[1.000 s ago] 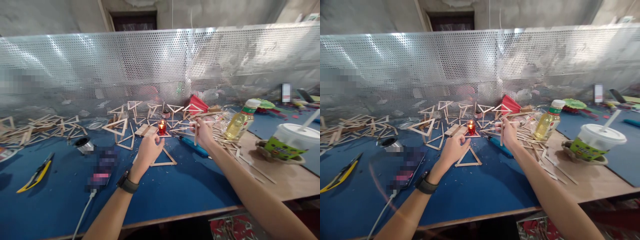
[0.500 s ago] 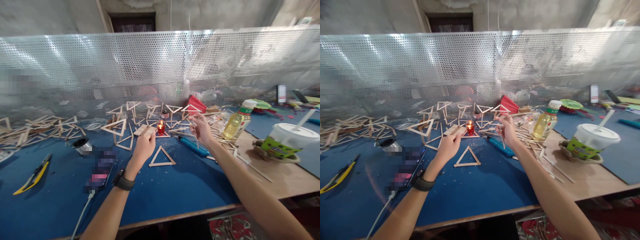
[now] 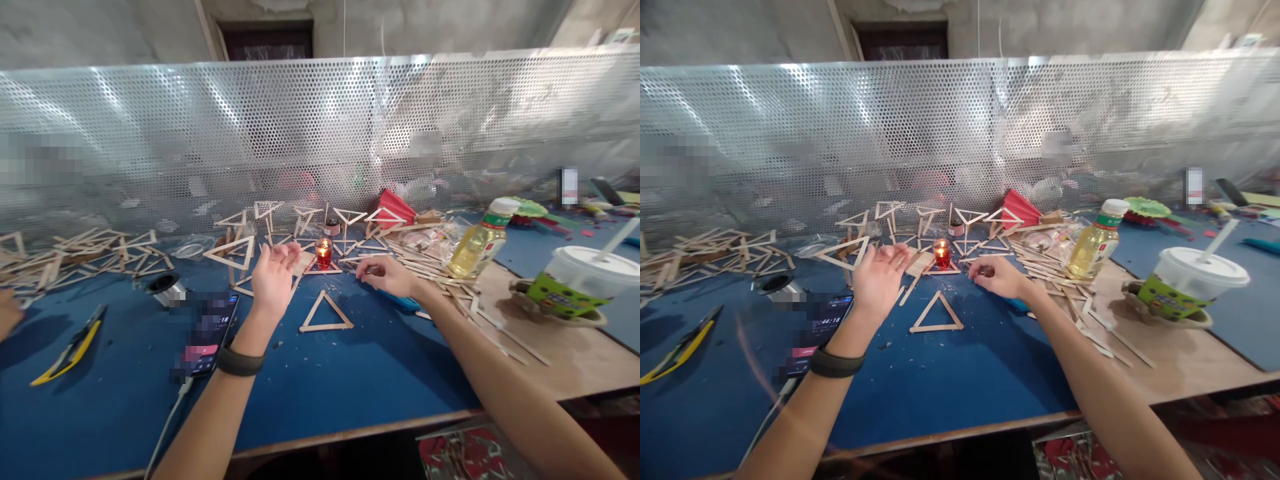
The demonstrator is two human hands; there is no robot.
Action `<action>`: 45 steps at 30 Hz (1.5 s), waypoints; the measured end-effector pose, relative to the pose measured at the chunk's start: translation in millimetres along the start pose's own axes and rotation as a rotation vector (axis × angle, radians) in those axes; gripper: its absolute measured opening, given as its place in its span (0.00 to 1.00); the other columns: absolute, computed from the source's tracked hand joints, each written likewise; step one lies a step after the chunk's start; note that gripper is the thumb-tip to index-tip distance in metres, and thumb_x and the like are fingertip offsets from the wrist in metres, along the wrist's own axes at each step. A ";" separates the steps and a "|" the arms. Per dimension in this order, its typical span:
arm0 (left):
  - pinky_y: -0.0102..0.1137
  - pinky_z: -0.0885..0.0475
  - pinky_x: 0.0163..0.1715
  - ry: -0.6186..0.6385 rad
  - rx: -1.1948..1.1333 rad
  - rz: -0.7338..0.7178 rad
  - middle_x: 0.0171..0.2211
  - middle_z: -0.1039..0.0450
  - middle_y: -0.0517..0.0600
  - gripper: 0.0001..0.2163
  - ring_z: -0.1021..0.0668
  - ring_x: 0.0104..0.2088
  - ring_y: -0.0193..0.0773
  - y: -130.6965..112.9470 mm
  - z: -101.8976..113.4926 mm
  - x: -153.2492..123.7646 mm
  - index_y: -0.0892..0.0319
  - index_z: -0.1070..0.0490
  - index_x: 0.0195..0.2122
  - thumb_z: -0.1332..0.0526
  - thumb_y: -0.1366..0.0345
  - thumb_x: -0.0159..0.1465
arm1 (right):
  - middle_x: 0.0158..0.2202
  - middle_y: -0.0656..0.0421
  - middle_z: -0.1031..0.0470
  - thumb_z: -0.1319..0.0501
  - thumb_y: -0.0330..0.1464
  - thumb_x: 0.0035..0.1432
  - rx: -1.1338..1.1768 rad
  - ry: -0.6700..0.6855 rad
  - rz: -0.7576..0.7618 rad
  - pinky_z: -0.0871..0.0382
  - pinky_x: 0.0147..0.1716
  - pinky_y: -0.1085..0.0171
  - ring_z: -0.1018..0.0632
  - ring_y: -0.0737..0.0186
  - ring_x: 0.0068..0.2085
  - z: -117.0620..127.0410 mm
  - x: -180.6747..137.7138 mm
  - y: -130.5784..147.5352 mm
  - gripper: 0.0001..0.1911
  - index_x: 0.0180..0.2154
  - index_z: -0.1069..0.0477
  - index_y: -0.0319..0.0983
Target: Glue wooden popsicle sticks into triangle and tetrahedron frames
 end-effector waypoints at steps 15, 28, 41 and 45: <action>0.26 0.32 0.19 -0.013 0.683 -0.046 0.22 0.39 0.45 0.17 0.32 0.22 0.34 -39.3 17.3 -22.4 0.56 0.38 0.22 0.42 0.55 0.67 | 0.13 0.68 0.46 0.38 0.49 0.65 0.380 -0.523 -0.144 0.49 0.09 0.72 0.43 0.72 0.12 96.0 7.9 17.5 0.22 0.28 0.29 0.39; 0.26 0.34 0.21 0.365 1.359 0.207 0.28 0.20 0.49 0.21 0.20 0.26 0.42 -74.5 47.0 -27.1 0.52 0.19 0.39 0.29 0.77 0.44 | 0.21 0.61 0.28 0.30 0.29 0.59 0.233 -0.243 -0.141 0.37 0.14 0.73 0.23 0.66 0.23 62.0 40.5 107.0 0.07 0.31 0.26 0.38; 0.36 0.23 0.39 0.665 0.491 0.227 0.39 0.23 0.55 0.19 0.20 0.35 0.41 16.3 -71.5 -8.0 0.57 0.28 0.53 0.30 0.62 0.61 | 0.19 0.60 0.31 0.36 0.37 0.65 -0.163 0.072 0.021 0.42 0.20 0.66 0.32 0.69 0.20 -15.9 45.6 101.5 0.20 0.21 0.30 0.39; 0.35 0.26 0.36 0.781 0.710 0.253 0.33 0.27 0.50 0.17 0.25 0.30 0.36 27.9 -68.1 9.8 0.58 0.28 0.50 0.36 0.52 0.67 | 0.21 0.62 0.36 0.41 0.48 0.68 -0.060 0.099 -0.074 0.37 0.23 0.66 0.32 0.68 0.22 -1.6 51.0 92.9 0.25 0.23 0.34 0.40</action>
Point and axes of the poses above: each hand's wrist, its own x-axis towards the middle knuckle, its own z-axis out of the back of the hand, y = z × x, the point moved 5 cm from there along x, towards the middle knuckle
